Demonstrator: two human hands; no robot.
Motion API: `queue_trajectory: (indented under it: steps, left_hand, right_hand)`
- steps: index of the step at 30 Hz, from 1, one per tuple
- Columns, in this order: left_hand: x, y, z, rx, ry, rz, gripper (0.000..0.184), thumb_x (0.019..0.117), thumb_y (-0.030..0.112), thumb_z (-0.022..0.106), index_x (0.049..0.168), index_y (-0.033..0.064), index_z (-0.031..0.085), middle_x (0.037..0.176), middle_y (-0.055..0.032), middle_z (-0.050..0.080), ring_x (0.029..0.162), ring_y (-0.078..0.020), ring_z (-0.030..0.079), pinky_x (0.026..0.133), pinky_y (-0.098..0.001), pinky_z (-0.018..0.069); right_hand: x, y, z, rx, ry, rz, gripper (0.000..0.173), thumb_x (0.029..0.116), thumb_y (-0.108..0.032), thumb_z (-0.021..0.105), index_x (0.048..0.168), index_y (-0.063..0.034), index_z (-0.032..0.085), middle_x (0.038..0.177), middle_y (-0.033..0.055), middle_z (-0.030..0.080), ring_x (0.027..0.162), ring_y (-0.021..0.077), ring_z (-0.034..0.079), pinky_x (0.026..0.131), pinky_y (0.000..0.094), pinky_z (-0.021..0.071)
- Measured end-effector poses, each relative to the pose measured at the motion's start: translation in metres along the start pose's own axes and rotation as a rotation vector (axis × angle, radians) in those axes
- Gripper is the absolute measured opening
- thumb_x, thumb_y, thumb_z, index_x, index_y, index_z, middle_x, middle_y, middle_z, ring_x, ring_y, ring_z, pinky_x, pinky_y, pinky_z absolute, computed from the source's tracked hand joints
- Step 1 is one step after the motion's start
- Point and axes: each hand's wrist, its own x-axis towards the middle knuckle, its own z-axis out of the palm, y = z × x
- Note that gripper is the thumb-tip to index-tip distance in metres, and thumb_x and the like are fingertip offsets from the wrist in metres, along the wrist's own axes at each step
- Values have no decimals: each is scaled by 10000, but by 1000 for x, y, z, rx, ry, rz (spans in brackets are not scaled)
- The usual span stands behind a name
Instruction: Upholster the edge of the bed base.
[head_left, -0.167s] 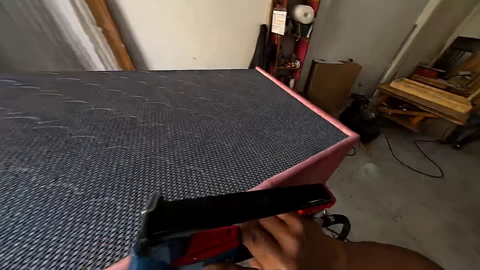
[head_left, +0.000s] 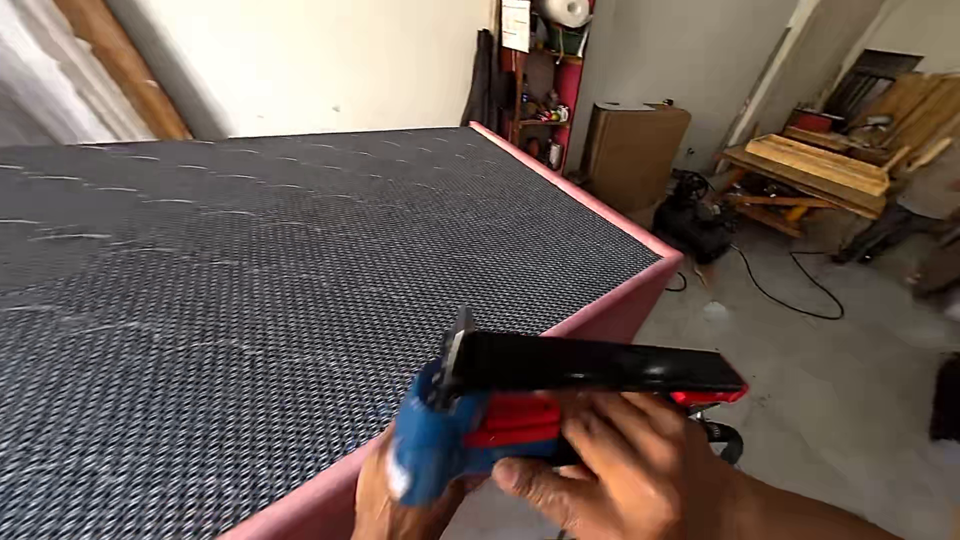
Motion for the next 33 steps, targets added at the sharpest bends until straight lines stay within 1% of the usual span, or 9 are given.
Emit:
queue_trajectory:
  steps: [2, 3, 5, 8, 14, 20, 23, 31, 33]
  left_hand:
    - [34, 19, 35, 270, 42, 239, 366, 938, 349, 585, 962, 17, 738, 936, -142, 764, 879, -283, 748, 729, -464, 599]
    - [48, 27, 52, 347, 54, 343, 314, 945, 269, 549, 958, 23, 745, 980, -136, 772, 897, -296, 754, 735, -459, 607]
    - [70, 37, 79, 423, 1, 452, 288, 962, 114, 491, 1048, 17, 748, 1113, -128, 764, 1035, -292, 746, 887, -451, 605]
    - [94, 53, 118, 474, -137, 471, 369, 967, 27, 467, 1232, 41, 723, 1255, -118, 726, 1171, -272, 701, 990, -437, 572]
    - [135, 91, 188, 451, -200, 447, 379, 954, 28, 524, 1286, 68, 701, 1320, -83, 698, 1235, -228, 665, 1009, -405, 559]
    - [130, 91, 191, 484, -114, 411, 326, 1002, 110, 503, 1230, 80, 735, 1241, -71, 739, 1166, -218, 707, 970, -382, 587]
    - [121, 89, 184, 509, -59, 360, 300, 1015, 156, 519, 1183, 80, 755, 1211, -68, 750, 1118, -223, 726, 929, -387, 600]
    - [117, 85, 178, 540, -104, 366, 376, 1022, 122, 458, 1278, 156, 731, 1316, -11, 710, 1232, -190, 667, 994, -383, 564]
    - [117, 84, 179, 535, -102, 376, 382, 1027, 122, 453, 1294, 163, 722, 1326, 0, 705, 1239, -181, 662, 998, -375, 561]
  right_hand:
    - [-26, 28, -12, -89, -21, 64, 378, 1021, -264, 595, 1393, -328, 604, 1065, 125, 731, 859, 259, 702, 710, 392, 570]
    - [-40, 44, -15, -129, -20, 87, 377, 1022, -249, 590, 1393, -314, 606, 1013, 127, 724, 812, 261, 690, 670, 393, 556]
    - [-65, 78, -21, -212, -44, 122, 391, 1012, -218, 598, 1391, -315, 607, 963, 124, 709, 771, 263, 677, 634, 399, 549]
    - [-99, 139, -28, -317, -118, 149, 444, 989, -146, 594, 1397, -323, 615, 1067, 154, 701, 740, 278, 657, 596, 405, 528]
    - [-126, 259, -29, -400, -228, 101, 490, 942, -91, 577, 1414, -214, 628, 1091, 241, 667, 693, 356, 639, 550, 457, 500]
    - [-117, 304, -16, -323, -183, -45, 440, 1000, -126, 525, 1424, -193, 621, 1089, 257, 658, 679, 346, 608, 541, 440, 457]
    - [-117, 313, 10, -198, -217, -169, 407, 1020, -131, 503, 1400, -192, 636, 1056, 242, 658, 739, 357, 632, 609, 459, 510]
    - [-101, 338, 18, -179, -245, -358, 424, 1026, -83, 452, 1409, -152, 620, 1090, 281, 663, 742, 381, 650, 601, 464, 518]
    - [-99, 347, 14, -168, -260, -381, 432, 1017, -76, 457, 1405, -158, 627, 1125, 286, 657, 688, 359, 628, 560, 447, 492]
